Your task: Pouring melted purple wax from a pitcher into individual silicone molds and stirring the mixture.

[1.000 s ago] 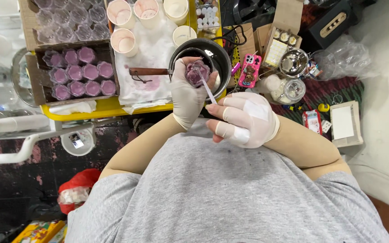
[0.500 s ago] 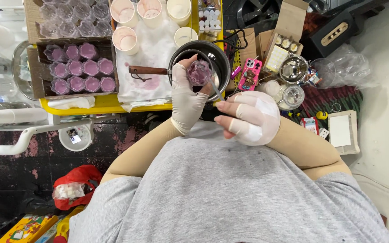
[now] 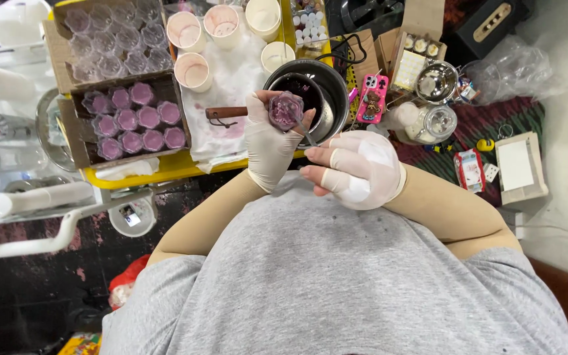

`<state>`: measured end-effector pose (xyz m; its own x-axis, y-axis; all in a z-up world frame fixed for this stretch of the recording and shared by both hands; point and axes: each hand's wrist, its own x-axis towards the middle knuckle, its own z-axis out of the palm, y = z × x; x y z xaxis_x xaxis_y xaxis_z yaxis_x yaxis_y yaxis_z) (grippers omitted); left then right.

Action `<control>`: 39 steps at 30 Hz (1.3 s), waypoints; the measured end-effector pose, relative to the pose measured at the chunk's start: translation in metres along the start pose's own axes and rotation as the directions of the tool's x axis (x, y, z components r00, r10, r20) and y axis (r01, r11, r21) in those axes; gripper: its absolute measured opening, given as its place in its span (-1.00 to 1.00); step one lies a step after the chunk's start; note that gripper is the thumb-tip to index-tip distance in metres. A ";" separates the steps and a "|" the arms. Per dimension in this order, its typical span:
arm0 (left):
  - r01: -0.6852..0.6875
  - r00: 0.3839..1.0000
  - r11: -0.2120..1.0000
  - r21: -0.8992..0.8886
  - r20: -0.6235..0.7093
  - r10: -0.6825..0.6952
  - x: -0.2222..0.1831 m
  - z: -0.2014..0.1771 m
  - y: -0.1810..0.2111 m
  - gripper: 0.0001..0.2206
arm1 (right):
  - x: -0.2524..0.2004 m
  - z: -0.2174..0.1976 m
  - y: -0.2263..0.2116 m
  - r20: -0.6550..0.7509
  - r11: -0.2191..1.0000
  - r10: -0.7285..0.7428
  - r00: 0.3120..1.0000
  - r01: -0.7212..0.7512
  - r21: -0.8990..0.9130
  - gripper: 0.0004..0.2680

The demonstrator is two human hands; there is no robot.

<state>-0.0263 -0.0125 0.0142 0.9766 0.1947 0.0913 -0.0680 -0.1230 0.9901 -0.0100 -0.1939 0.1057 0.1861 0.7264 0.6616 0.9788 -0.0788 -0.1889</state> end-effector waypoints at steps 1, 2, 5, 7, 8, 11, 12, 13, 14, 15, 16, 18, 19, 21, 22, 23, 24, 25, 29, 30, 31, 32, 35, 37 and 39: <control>-0.004 1.000 1.000 0.000 0.012 0.004 0.002 -0.002 0.000 -0.49 | 0.004 0.000 -0.001 -0.004 1.000 0.007 1.000 -0.007 -0.010 -0.74; -0.037 0.999 0.999 0.020 0.008 0.037 0.004 -0.003 0.001 -0.48 | 0.008 0.001 -0.002 -0.004 1.000 -0.013 1.000 0.013 -0.011 -0.73; -0.053 0.998 0.998 -0.029 0.032 0.054 0.008 -0.008 -0.003 -0.48 | 0.017 0.004 -0.006 -0.015 0.999 -0.021 1.000 0.020 -0.042 -0.73; -0.033 0.998 0.995 -0.099 0.058 0.039 0.010 -0.010 -0.006 -0.49 | 0.022 0.005 -0.010 -0.026 0.997 -0.011 1.000 0.010 -0.071 -0.72; -0.051 0.997 0.995 -0.085 0.045 0.055 0.011 -0.011 -0.008 -0.50 | 0.024 0.006 -0.011 -0.023 0.996 -0.009 1.000 0.007 -0.085 -0.73; -0.091 0.993 0.985 -0.147 0.058 0.100 0.014 -0.017 -0.016 -0.52 | 0.031 0.006 -0.016 -0.021 0.994 0.012 1.000 -0.014 -0.104 -0.73; -0.109 0.989 0.969 -0.221 0.075 0.128 0.014 -0.019 -0.019 -0.53 | 0.033 0.006 -0.017 -0.021 0.994 0.026 0.999 -0.028 -0.104 -0.72; -0.108 0.988 0.969 -0.223 0.082 0.129 0.015 -0.019 -0.026 -0.53 | 0.035 0.005 -0.018 -0.021 0.994 0.031 0.999 -0.033 -0.109 -0.72; -0.129 0.982 0.962 -0.242 0.103 0.157 0.016 -0.019 -0.032 -0.52 | 0.036 0.004 -0.019 -0.024 0.992 0.086 0.996 -0.088 -0.093 -0.72; -0.147 0.975 0.954 -0.262 0.123 0.184 0.016 -0.019 -0.038 -0.51 | 0.038 0.004 -0.021 -0.025 0.987 0.141 0.990 -0.143 -0.075 -0.71; -0.144 0.975 0.954 -0.264 0.128 0.183 0.015 -0.018 -0.042 -0.51 | 0.037 0.007 -0.023 -0.025 0.986 0.146 0.989 -0.148 -0.078 -0.71; -0.032 0.976 0.899 -0.438 0.178 0.122 0.016 -0.014 -0.049 -0.46 | 0.035 0.013 -0.025 -0.130 0.951 0.288 0.949 -0.300 -0.081 -0.73; -0.033 0.976 0.898 -0.439 0.180 0.124 0.016 -0.014 -0.051 -0.46 | 0.039 0.012 -0.026 -0.131 0.950 0.288 0.949 -0.300 -0.085 -0.73; -0.001 0.976 0.848 -0.530 0.185 0.117 0.014 -0.014 -0.055 -0.53 | 0.044 0.011 -0.029 -0.137 0.916 0.399 0.907 -0.400 0.018 -0.74; 0.001 0.976 0.848 -0.530 0.186 0.116 0.015 -0.015 -0.052 -0.53 | 0.044 0.013 -0.030 -0.138 0.915 0.400 0.906 -0.402 0.018 -0.74; 0.168 0.974 0.680 -0.713 0.225 -0.005 0.017 -0.017 -0.049 -0.69 | 0.044 0.016 -0.030 -0.148 0.905 0.424 0.894 -0.424 0.035 -0.75; 0.308 0.951 0.447 -0.840 0.290 -0.110 0.018 -0.018 -0.046 -0.78 | 0.044 0.018 -0.031 -0.158 0.894 0.447 0.880 -0.445 0.052 -0.75; 0.308 0.951 0.449 -0.839 0.291 -0.108 0.018 -0.018 -0.043 -0.78 | 0.044 0.019 -0.029 -0.160 0.895 0.446 0.881 -0.444 0.051 -0.75; -0.097 0.964 0.871 -0.482 0.171 0.202 0.015 -0.018 -0.044 -0.46 | 0.055 0.013 -0.025 -0.181 0.846 0.532 0.827 -0.527 0.078 -0.80; -0.105 0.962 0.890 -0.444 0.181 0.204 0.014 -0.018 -0.047 -0.49 | 0.061 0.009 -0.024 -0.173 0.819 0.572 0.802 -0.568 0.080 -0.81; -0.105 0.963 0.891 -0.442 0.178 0.202 0.011 -0.016 -0.056 -0.49 | 0.059 0.010 -0.023 -0.171 0.820 0.571 0.803 -0.566 0.083 -0.81; -0.097 0.965 0.893 -0.440 0.179 0.193 0.008 -0.015 -0.065 -0.53 | 0.058 0.011 -0.022 -0.172 0.806 0.592 0.788 -0.583 0.104 -0.82; 0.156 0.975 0.743 -0.651 0.223 -0.009 0.010 -0.012 -0.064 -0.72 | 0.054 0.014 -0.018 -0.170 0.781 0.624 0.763 -0.604 0.158 -0.83; 0.360 0.933 0.490 -0.794 0.311 -0.181 0.014 -0.013 -0.045 -0.75 | 0.051 0.015 -0.018 -0.167 0.771 0.635 0.754 -0.606 0.195 -0.83; -0.094 0.957 0.861 -0.500 0.191 0.216 0.018 -0.015 -0.020 -0.52 | 0.050 0.017 -0.020 -0.140 0.831 0.556 0.819 -0.545 0.112 -0.79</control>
<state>-0.0103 0.0082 -0.0019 0.9594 -0.0264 0.2807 -0.2524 0.3629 0.8970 -0.0222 -0.1443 0.1301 0.7086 0.4558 0.5386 0.7025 -0.3845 -0.5989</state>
